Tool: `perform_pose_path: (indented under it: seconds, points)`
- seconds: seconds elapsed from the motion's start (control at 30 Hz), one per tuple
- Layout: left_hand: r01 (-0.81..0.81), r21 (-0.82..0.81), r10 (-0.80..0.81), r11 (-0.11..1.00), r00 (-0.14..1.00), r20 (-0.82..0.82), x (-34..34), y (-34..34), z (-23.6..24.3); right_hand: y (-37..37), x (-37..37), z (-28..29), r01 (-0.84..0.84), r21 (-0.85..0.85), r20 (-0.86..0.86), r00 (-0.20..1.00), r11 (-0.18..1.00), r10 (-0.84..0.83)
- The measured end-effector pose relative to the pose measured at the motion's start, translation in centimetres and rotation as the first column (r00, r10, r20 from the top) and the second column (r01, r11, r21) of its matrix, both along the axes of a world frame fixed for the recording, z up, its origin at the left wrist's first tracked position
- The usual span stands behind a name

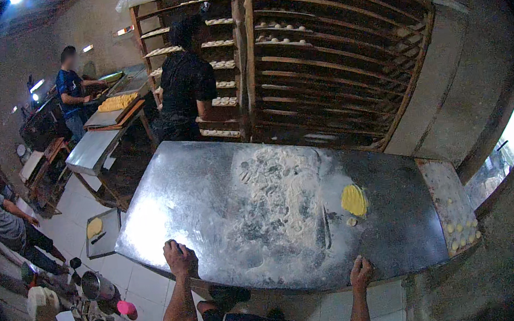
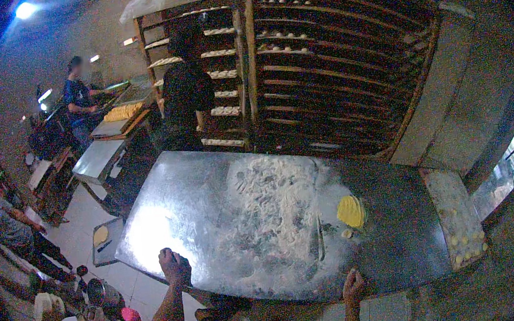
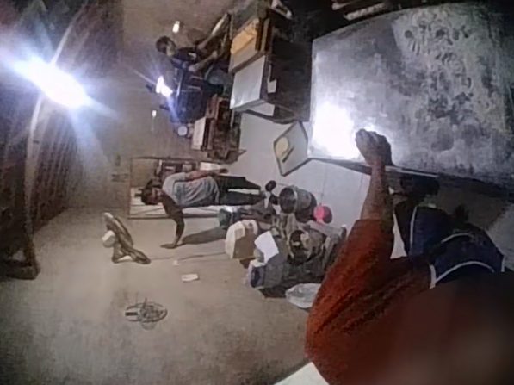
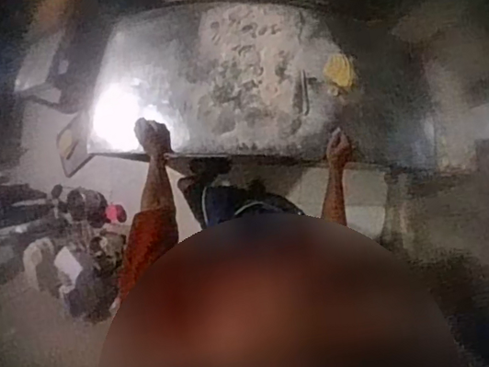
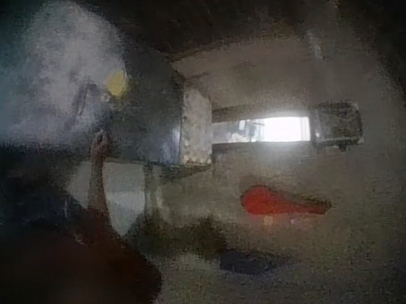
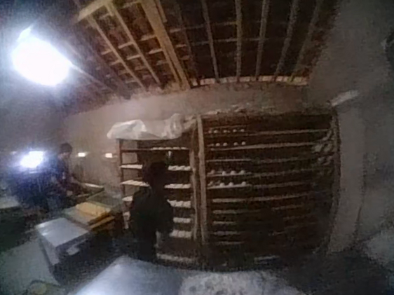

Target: The person shapes small dough balls into rings by hand and places them on a wooden board. They work alongside another person at a metal table in a bakery, repeatedly forming dough pieces and arranging them in rows.

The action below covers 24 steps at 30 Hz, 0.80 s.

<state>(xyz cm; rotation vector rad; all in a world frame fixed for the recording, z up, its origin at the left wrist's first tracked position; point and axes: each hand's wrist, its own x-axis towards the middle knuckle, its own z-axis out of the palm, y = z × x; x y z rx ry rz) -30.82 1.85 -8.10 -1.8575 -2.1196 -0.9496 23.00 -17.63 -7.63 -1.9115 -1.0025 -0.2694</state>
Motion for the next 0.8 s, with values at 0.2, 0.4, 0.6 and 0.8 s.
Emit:
perform_pose_path:
  seconds: [0.2,0.4,0.6,0.8]
  points:
    - [-0.025,-0.016,0.026,1.0,0.997,0.077,0.5,-0.2,0.5,0.1,-0.8,2.6,-0.033,-0.074,0.004,0.999,0.997,0.033]
    - [-0.01,-0.026,0.01,1.0,1.0,0.012,0.5,-0.3,0.9,0.0,-0.9,2.7,-0.06,-0.057,-0.021,0.998,0.997,0.059]
    - [-0.061,-0.053,0.066,0.997,0.993,0.096,1.0,-0.7,1.9,0.1,0.0,0.8,-0.021,-0.078,-0.008,1.0,0.997,0.021]
    - [-0.024,-0.052,0.023,0.998,1.0,-0.022,0.4,-0.4,1.3,-0.2,0.2,0.9,-0.053,-0.095,0.051,0.997,0.994,0.058]
